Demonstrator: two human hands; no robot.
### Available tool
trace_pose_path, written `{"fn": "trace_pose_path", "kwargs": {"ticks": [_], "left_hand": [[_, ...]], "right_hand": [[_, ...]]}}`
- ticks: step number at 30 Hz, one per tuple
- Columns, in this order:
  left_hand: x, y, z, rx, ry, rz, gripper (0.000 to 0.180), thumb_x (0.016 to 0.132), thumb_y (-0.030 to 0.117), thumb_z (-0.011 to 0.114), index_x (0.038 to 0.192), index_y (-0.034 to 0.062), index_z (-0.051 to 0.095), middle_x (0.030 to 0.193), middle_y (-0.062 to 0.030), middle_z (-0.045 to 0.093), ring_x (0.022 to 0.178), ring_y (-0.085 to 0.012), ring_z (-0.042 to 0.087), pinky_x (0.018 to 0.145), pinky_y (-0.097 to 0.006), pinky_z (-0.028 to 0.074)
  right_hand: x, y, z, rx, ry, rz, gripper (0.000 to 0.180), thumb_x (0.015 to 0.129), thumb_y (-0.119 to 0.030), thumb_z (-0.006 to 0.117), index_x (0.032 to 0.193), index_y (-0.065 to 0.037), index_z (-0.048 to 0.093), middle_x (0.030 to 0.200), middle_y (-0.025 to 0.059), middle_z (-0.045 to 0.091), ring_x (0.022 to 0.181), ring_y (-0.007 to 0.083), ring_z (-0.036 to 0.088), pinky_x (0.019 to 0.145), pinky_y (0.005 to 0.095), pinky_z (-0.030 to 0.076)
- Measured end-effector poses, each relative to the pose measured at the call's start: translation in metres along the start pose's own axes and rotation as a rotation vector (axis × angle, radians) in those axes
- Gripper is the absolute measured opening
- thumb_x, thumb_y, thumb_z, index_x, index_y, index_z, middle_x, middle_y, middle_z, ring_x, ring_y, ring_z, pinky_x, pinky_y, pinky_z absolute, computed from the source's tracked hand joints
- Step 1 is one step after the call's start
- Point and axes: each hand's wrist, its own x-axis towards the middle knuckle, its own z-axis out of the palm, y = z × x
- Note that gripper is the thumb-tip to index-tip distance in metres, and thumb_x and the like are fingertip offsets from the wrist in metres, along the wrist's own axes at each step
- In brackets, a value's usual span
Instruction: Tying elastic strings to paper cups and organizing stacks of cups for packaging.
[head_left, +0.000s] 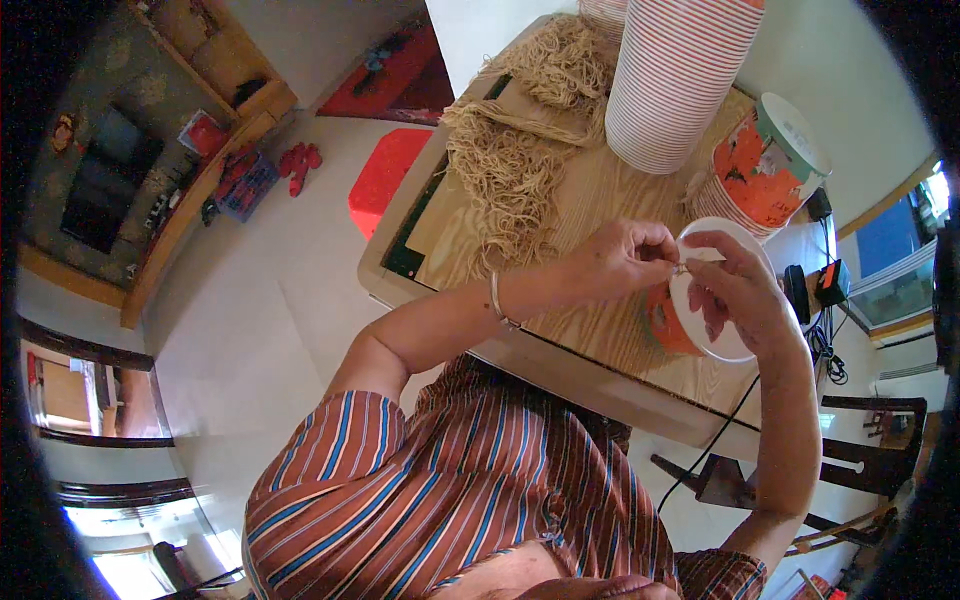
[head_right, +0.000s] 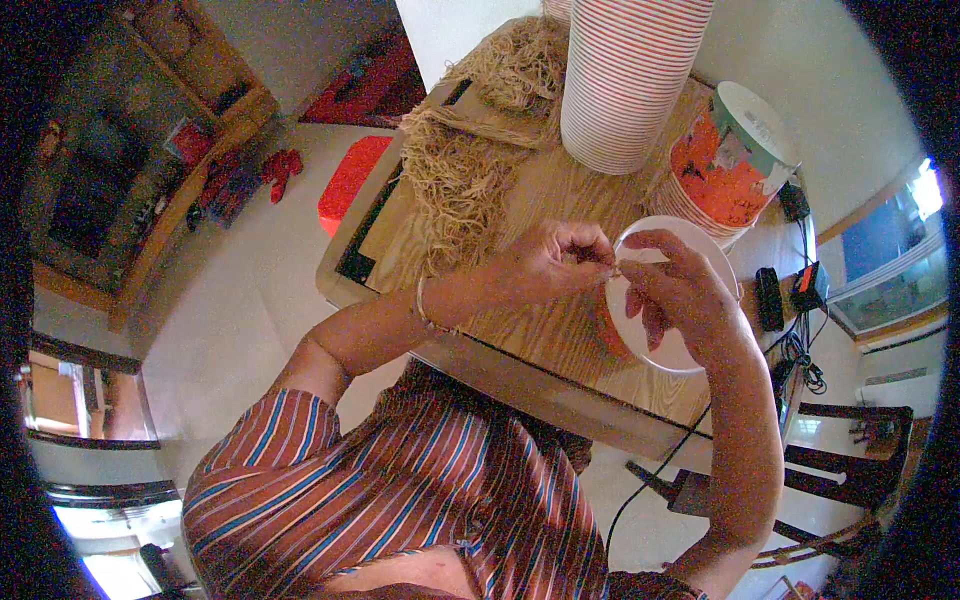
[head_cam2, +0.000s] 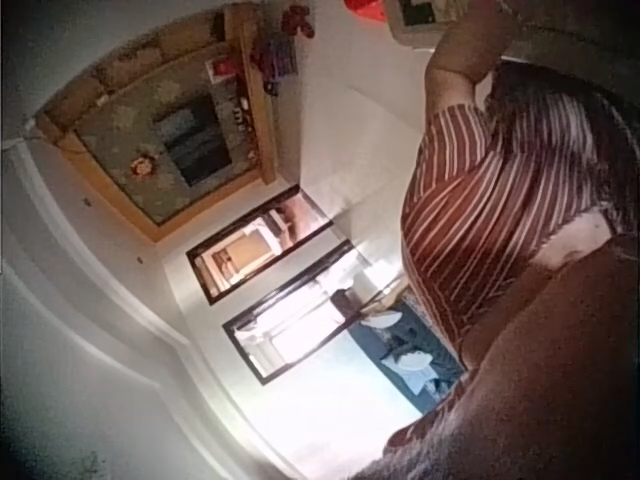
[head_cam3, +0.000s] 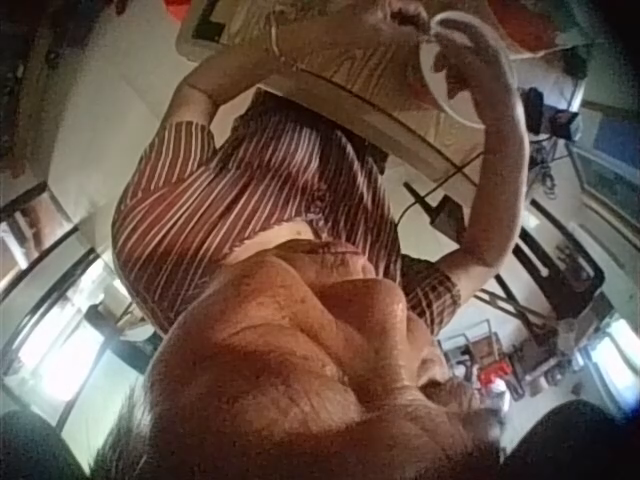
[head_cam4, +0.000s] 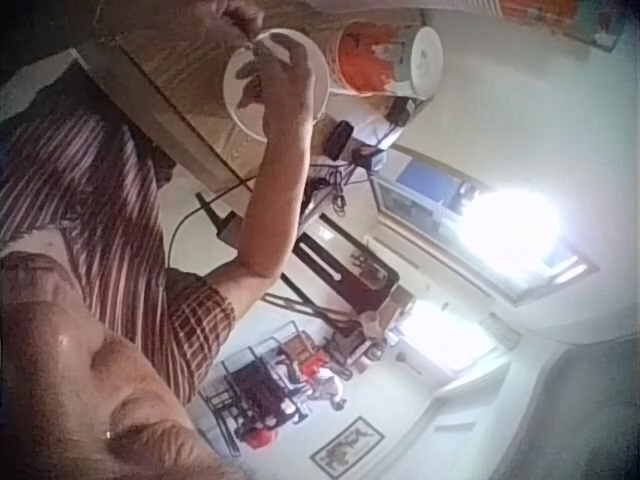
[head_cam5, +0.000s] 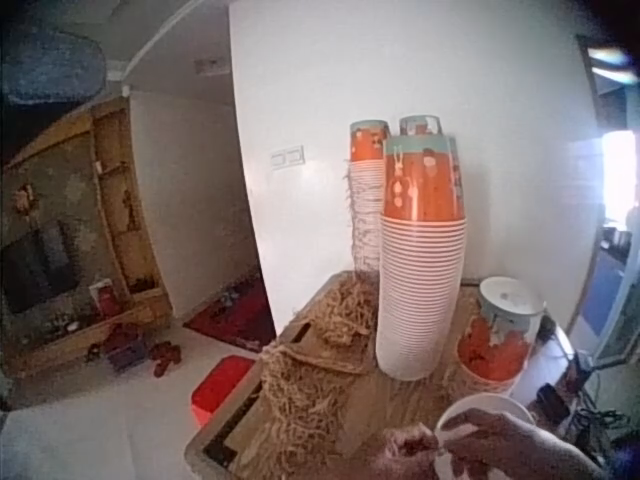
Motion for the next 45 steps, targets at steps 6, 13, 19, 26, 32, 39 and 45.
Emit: {"fn": "trace_pose_path", "kwargs": {"ticks": [6,13,19,26,32,39,45], "left_hand": [[0.0,0.006,-0.002,0.029,-0.017,0.038,0.014,0.085,0.012,0.066,0.094,0.0012,0.064,0.088,-0.0025,0.065,0.083,-0.0084,0.058,0.074,-0.025,0.047],[0.002,0.0,0.0,-0.027,0.038,0.099,0.014,0.083,0.01,0.065,0.092,0.0002,0.065,0.079,-0.0028,0.065,0.073,-0.0071,0.057,0.066,-0.024,0.048],[0.0,0.003,-0.002,-0.01,-0.001,0.005,0.015,0.086,0.014,0.067,0.094,0.0022,0.064,0.085,-0.0007,0.065,0.08,-0.0074,0.058,0.072,-0.025,0.048],[-0.005,-0.006,-0.002,-0.094,-0.007,0.037,0.019,0.086,0.017,0.069,0.098,0.0034,0.063,0.09,-0.0007,0.064,0.084,-0.0078,0.058,0.076,-0.024,0.047],[-0.009,-0.005,0.0,-0.164,0.009,0.028,0.014,0.087,0.015,0.068,0.095,0.0048,0.062,0.088,0.0001,0.062,0.085,-0.0081,0.058,0.077,-0.024,0.047],[-0.013,-0.009,-0.003,-0.05,0.046,0.047,0.012,0.087,0.013,0.067,0.092,0.0043,0.06,0.087,0.001,0.059,0.081,-0.0074,0.055,0.073,-0.024,0.047],[-0.016,-0.016,-0.004,-0.119,0.025,0.098,0.01,0.089,0.015,0.065,0.093,0.0067,0.06,0.089,0.0008,0.057,0.083,-0.0075,0.055,0.074,-0.024,0.047]], "right_hand": [[0.007,0.006,0.0,-0.135,0.043,-0.038,0.023,0.092,-0.023,0.058,0.105,-0.005,0.059,0.063,0.0007,0.053,0.046,0.0076,0.047,0.037,0.0236,0.036],[0.007,0.008,0.0,-0.419,0.081,-0.093,0.019,0.091,-0.023,0.059,0.09,-0.005,0.064,0.058,0.0009,0.052,0.045,0.008,0.047,0.037,0.0257,0.037],[0.004,0.003,0.002,-0.434,0.069,-0.085,0.021,0.09,-0.024,0.061,0.087,-0.004,0.068,0.057,0.0013,0.053,0.045,0.008,0.049,0.039,0.0262,0.039],[0.005,0.004,0.003,-0.422,0.099,-0.073,0.019,0.088,-0.021,0.064,0.088,-0.004,0.069,0.06,0.0023,0.057,0.049,0.0077,0.051,0.042,0.0269,0.041],[0.006,0.007,0.004,-0.5,0.111,-0.13,0.018,0.085,-0.017,0.065,0.088,0.0,0.069,0.07,0.0072,0.066,0.06,0.012,0.059,0.057,0.03,0.049],[-0.002,-0.002,0.009,-0.591,0.107,-0.209,0.018,0.083,-0.015,0.065,0.089,0.001,0.069,0.08,0.0137,0.069,0.07,0.0219,0.066,0.066,0.0336,0.051],[0.002,0.01,0.008,-0.583,0.121,-0.337,0.017,0.083,-0.015,0.065,0.086,0.002,0.068,0.079,0.0152,0.067,0.071,0.0254,0.066,0.066,0.0346,0.05]]}}
